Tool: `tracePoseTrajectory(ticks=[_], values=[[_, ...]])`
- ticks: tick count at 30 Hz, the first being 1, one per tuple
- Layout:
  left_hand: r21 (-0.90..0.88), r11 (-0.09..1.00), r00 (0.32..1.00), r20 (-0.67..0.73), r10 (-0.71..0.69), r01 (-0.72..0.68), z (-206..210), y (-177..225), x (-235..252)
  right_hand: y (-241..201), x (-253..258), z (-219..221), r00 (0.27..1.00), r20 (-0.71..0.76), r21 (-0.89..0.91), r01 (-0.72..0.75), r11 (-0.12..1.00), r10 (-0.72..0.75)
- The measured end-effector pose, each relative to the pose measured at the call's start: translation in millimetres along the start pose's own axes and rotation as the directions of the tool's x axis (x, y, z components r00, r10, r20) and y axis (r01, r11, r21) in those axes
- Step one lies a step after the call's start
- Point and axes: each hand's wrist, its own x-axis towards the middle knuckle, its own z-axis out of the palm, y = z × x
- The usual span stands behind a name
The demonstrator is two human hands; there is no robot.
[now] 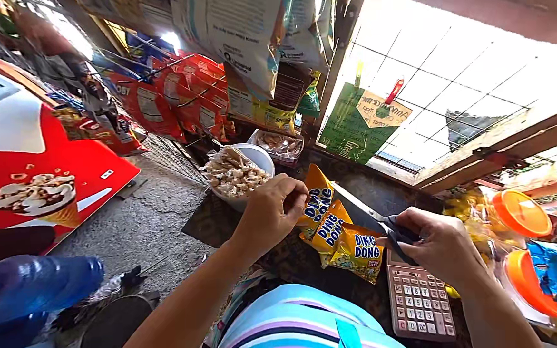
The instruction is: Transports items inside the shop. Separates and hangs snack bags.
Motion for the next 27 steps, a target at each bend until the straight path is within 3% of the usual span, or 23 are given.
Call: tracePoseTrajectory(ticks=[4,8,27], values=[[0.000,0.999,0.999,-0.010,0.047,-0.047,1,-1,-1,-15,7,-10,0.986,0.003,-0.206,0.164,0.965,-0.167],[0.007,0.998,0.998,-0.005,0.056,-0.056,1,-1,-2,-19,15,-18,0.970,0.013,-0.315,0.234,0.920,-0.242],[0.023,0.993,0.993,0.016,0.114,-0.115,5,5,-3,-26,18,-27,0.952,0.032,-0.397,0.291,0.870,-0.304]])
